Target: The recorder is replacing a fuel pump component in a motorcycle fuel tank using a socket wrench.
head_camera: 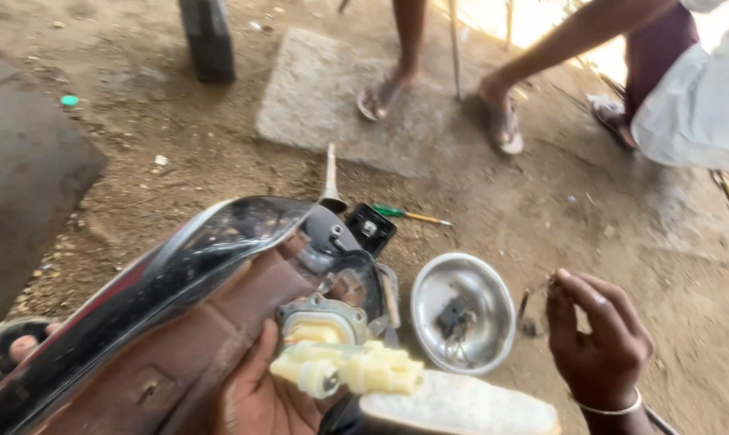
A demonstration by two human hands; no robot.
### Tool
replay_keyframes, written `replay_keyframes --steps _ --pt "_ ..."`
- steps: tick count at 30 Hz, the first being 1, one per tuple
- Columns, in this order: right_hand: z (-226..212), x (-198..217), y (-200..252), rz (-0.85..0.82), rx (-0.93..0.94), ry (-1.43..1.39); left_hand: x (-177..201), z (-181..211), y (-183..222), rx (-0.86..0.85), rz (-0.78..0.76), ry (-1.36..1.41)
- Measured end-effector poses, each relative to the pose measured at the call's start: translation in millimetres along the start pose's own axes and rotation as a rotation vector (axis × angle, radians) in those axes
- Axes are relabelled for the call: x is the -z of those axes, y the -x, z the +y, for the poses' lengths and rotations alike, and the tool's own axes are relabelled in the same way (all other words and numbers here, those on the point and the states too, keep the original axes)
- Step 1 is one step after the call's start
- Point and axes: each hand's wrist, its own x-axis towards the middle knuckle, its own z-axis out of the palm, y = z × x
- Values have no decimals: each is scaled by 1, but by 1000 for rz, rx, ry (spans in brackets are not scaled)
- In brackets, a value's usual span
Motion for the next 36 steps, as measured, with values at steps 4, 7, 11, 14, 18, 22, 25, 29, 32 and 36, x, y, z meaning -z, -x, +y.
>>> replay_keyframes --steps 4,7,11,14,18,22,25,29,32,36 --pt "-23 16 -4 33 142 -55 -4 -4 1 -4 -22 8" --pt "-40 30 -11 38 165 24 2 -4 2 10 -52 97" --pt "-40 47 -10 47 272 1 -4 -2 1 46 -59 108" --pt "-39 51 -6 31 285 -35 6 2 1 89 -88 118" --pt "-38 37 -3 66 267 -150 9 7 1 124 -218 169" --pt "-38 40 5 31 265 -111 8 6 2 83 -197 151" --pt "-46 42 8 31 204 -110 5 6 2 34 -47 101" --pt "-60 51 2 -51 155 -109 -6 2 4 43 -109 128" --pt "-50 51 7 -60 160 -113 -12 -2 6 8 -119 124" --pt "-22 51 13 -95 293 -95 -49 -6 7 -60 77 -72"
